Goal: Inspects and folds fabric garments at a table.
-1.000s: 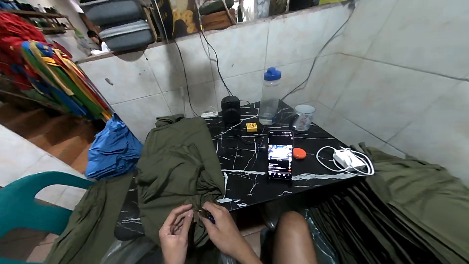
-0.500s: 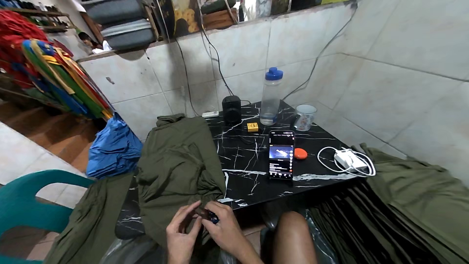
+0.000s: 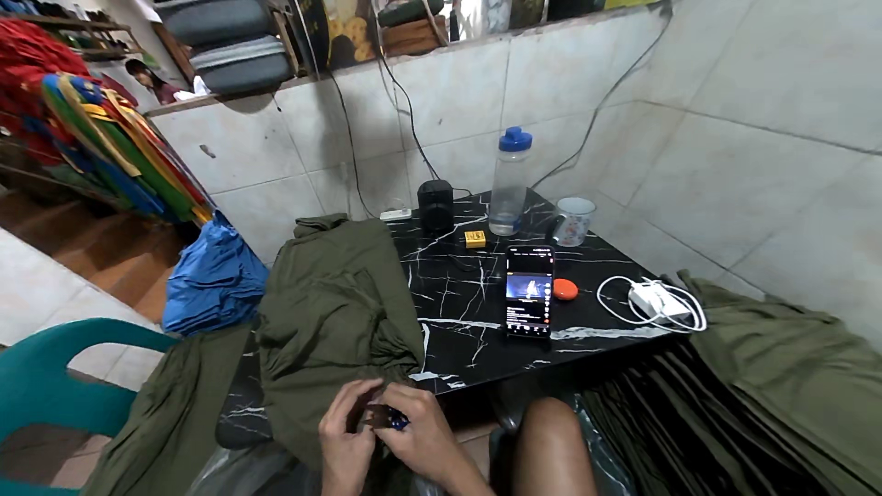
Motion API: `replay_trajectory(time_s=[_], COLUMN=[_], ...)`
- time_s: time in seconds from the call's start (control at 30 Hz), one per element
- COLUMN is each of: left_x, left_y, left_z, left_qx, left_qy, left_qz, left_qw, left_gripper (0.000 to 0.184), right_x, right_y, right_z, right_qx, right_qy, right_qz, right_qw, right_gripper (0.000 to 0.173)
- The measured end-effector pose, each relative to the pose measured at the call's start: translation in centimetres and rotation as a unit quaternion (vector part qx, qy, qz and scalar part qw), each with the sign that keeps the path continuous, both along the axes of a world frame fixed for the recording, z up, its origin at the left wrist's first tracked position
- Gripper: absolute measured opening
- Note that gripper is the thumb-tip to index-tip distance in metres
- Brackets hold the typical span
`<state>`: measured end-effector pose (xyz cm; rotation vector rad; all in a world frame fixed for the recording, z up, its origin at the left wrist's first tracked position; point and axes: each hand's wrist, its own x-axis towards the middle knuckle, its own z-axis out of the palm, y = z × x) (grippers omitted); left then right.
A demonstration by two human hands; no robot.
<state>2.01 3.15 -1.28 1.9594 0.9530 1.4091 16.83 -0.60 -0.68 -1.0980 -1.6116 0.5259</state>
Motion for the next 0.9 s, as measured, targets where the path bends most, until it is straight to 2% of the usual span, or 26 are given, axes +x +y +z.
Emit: replay_trajectory(time_s=[0.03,0.13,0.23,0.4,0.57,0.77,0.9], left_x=[0.0,0.2,0.3,0.2,-0.4,-0.9,-0.9], left_y=[0.0,0.0,0.0,0.0,-0.3,-0.1,-0.3], left_z=[-0.1,-0.2,0.0,1.1,1.3,1.1,1.2], left_qx=[0.004,0.023,0.008,-0.072,-0.092,-0.078,-0.059], left_qy=[0.007,-0.011,-0.053,-0.099,-0.094,-0.086,-0.044], left_qz=[0.002,0.026,0.041,0.063,0.025,0.014,0.005], left_qw=[1.0,0.999,0.998,0.99,0.991,0.993,0.997], left_gripper=[0.034,0.02,0.014,0.009,0.007,0.007,0.007], right_x=[-0.1,-0.1,0.2,1.2,1.7,1.3,1.2], right_y=[0.0,0.0,0.1,0.1,0.2,0.2,0.4], right_z=[0.0,0.0,0.1,0.6,0.4,0.2,0.2], right_qx=[0.01,0.021,-0.017,-0.078,-0.046,-0.048,-0.04], right_qy=[-0.001,0.021,0.028,-0.04,-0.116,-0.127,-0.125], right_qz=[0.007,0.031,0.001,-0.047,-0.039,-0.05,-0.071], right_qw=[1.0,0.999,0.999,0.995,0.991,0.989,0.989], right_gripper=[0.016,0.013,0.015,0.047,0.045,0.043,0.042])
